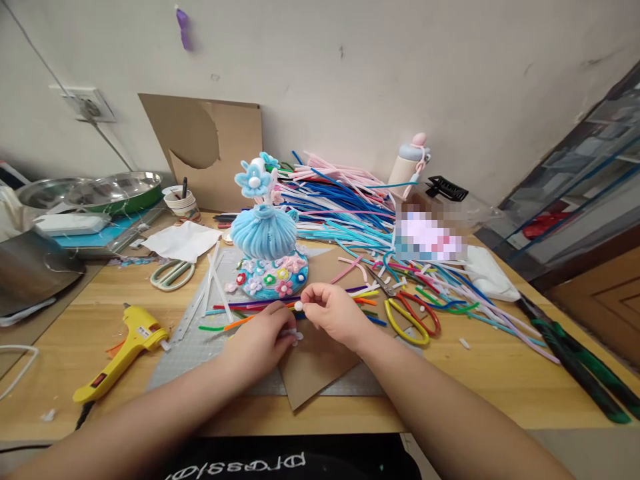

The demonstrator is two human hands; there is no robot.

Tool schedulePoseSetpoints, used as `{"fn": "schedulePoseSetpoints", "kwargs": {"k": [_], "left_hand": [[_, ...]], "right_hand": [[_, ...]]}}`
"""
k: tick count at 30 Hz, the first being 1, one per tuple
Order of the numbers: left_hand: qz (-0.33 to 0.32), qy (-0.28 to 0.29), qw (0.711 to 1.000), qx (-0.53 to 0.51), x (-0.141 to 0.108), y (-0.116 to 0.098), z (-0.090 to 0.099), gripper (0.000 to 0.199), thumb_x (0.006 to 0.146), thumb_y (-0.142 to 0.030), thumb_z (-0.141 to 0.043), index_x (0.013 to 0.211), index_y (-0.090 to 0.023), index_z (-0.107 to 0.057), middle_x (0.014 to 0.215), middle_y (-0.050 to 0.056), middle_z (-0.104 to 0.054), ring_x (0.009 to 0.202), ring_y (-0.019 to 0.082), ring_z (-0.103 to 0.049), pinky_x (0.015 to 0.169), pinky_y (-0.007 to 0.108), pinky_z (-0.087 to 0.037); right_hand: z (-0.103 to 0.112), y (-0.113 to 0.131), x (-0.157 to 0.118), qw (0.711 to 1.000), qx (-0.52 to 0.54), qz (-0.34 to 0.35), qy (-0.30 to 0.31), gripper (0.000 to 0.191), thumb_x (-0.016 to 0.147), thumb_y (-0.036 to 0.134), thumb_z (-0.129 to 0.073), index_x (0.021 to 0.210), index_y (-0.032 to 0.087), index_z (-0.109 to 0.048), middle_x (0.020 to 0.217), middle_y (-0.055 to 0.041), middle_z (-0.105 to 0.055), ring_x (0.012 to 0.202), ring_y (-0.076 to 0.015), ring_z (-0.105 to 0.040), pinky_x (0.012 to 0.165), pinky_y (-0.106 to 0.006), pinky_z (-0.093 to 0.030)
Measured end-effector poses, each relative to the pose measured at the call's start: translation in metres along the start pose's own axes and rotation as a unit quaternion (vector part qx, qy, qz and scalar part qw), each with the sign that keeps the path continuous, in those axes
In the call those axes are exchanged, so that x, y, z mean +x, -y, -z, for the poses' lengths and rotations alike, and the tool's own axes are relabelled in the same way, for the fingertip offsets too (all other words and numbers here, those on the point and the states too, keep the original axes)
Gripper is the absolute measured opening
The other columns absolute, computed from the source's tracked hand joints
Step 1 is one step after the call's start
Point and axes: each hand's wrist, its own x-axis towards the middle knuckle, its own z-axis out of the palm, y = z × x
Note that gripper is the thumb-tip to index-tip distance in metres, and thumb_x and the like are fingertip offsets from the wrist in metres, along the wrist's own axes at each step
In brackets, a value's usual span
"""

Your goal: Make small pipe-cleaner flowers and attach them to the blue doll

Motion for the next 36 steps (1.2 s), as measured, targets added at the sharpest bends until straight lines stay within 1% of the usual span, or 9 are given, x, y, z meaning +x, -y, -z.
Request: {"fn": "schedulePoseSetpoints", "kwargs": {"k": [3,7,14,20,23,25,29,32,36], "left_hand": [[0.059,0.004,0.981,-0.183,0.004,0.007,-0.005,0.006,0.076,-0.020,-0.056,0.082,-0.018,-0.055,0.072,0.001,-0.057,0.060,0.014,-0.053,0.054,0.025,-0.042],[0.146,0.050,0.882,-0.445,0.009,0.011,-0.003,0.022,0.074,-0.028,-0.063,0.090,-0.016,-0.053,0.073,-0.001,-0.056,0.050,0.009,-0.051,0.046,0.022,-0.045],[0.142,0.104,0.781,-0.599,0.006,0.010,0.010,0.037,0.066,-0.018,-0.076,0.098,-0.013,-0.057,0.089,0.003,-0.065,0.072,0.010,-0.064,0.070,0.023,-0.051],[0.111,0.073,0.784,-0.606,0.004,0.007,0.010,0.038,0.062,-0.012,-0.079,0.095,-0.013,-0.058,0.085,0.002,-0.069,0.074,0.012,-0.066,0.072,0.024,-0.051],[0.104,0.055,0.789,-0.603,0.003,0.006,0.010,0.037,0.060,-0.012,-0.080,0.090,-0.013,-0.059,0.081,0.001,-0.068,0.070,0.011,-0.064,0.067,0.022,-0.050],[0.108,0.055,0.791,-0.600,0.002,0.006,0.009,0.037,0.058,-0.012,-0.081,0.088,-0.013,-0.060,0.079,0.001,-0.067,0.068,0.010,-0.062,0.066,0.022,-0.049],[0.113,0.059,0.794,-0.595,0.003,0.005,0.010,0.039,0.056,-0.014,-0.083,0.088,-0.012,-0.061,0.079,0.001,-0.066,0.068,0.010,-0.061,0.066,0.022,-0.049],[0.114,0.061,0.791,-0.598,0.004,0.006,0.011,0.039,0.056,-0.015,-0.083,0.088,-0.012,-0.061,0.077,0.001,-0.066,0.069,0.010,-0.061,0.066,0.021,-0.049],[0.113,0.060,0.790,-0.600,0.004,0.006,0.011,0.039,0.056,-0.014,-0.083,0.088,-0.012,-0.061,0.077,0.001,-0.066,0.069,0.010,-0.061,0.067,0.022,-0.049]], "right_hand": [[-0.005,0.005,-0.005,0.999,0.052,-0.009,0.014,0.010,0.069,0.024,-0.056,0.070,0.016,-0.050,0.046,0.0089,-0.044,0.039,-0.0042,-0.035,0.040,-0.016,-0.024],[-0.013,0.006,-0.010,0.998,0.059,0.004,0.019,0.007,0.067,0.019,-0.055,0.068,0.017,-0.048,0.045,0.0087,-0.046,0.038,-0.0044,-0.038,0.038,-0.015,-0.028],[-0.021,0.001,-0.017,0.997,0.070,0.002,-0.013,0.008,0.071,0.017,-0.056,0.073,0.018,-0.049,0.051,0.0069,-0.052,0.040,-0.0061,-0.049,0.040,-0.016,-0.039],[-0.023,0.005,-0.022,0.996,0.077,0.022,-0.029,0.009,0.072,0.022,-0.056,0.071,0.018,-0.047,0.054,0.0056,-0.051,0.038,-0.0063,-0.047,0.037,-0.018,-0.039],[-0.022,0.003,-0.024,0.992,-0.008,0.104,-0.064,0.006,0.075,0.018,-0.051,0.072,0.019,-0.047,0.063,0.0025,-0.052,0.044,-0.0076,-0.048,0.041,-0.020,-0.039],[-0.019,0.001,-0.024,0.962,-0.139,0.214,-0.101,0.008,0.074,0.013,-0.051,0.071,0.020,-0.048,0.066,0.0012,-0.052,0.053,-0.0098,-0.049,0.048,-0.023,-0.041],[-0.007,-0.003,-0.020,0.847,-0.332,0.398,-0.114,0.013,0.074,0.008,-0.053,0.074,0.020,-0.050,0.068,-0.0002,-0.055,0.062,-0.0123,-0.050,0.057,-0.025,-0.041],[-0.002,-0.003,-0.018,0.808,-0.380,0.440,-0.095,0.013,0.076,0.008,-0.053,0.078,0.020,-0.050,0.073,-0.0024,-0.061,0.066,-0.0137,-0.055,0.060,-0.025,-0.043],[-0.001,-0.003,-0.019,0.789,-0.398,0.460,-0.086,0.014,0.076,0.008,-0.055,0.079,0.020,-0.049,0.073,-0.0030,-0.063,0.067,-0.0143,-0.058,0.061,-0.025,-0.045]]}}
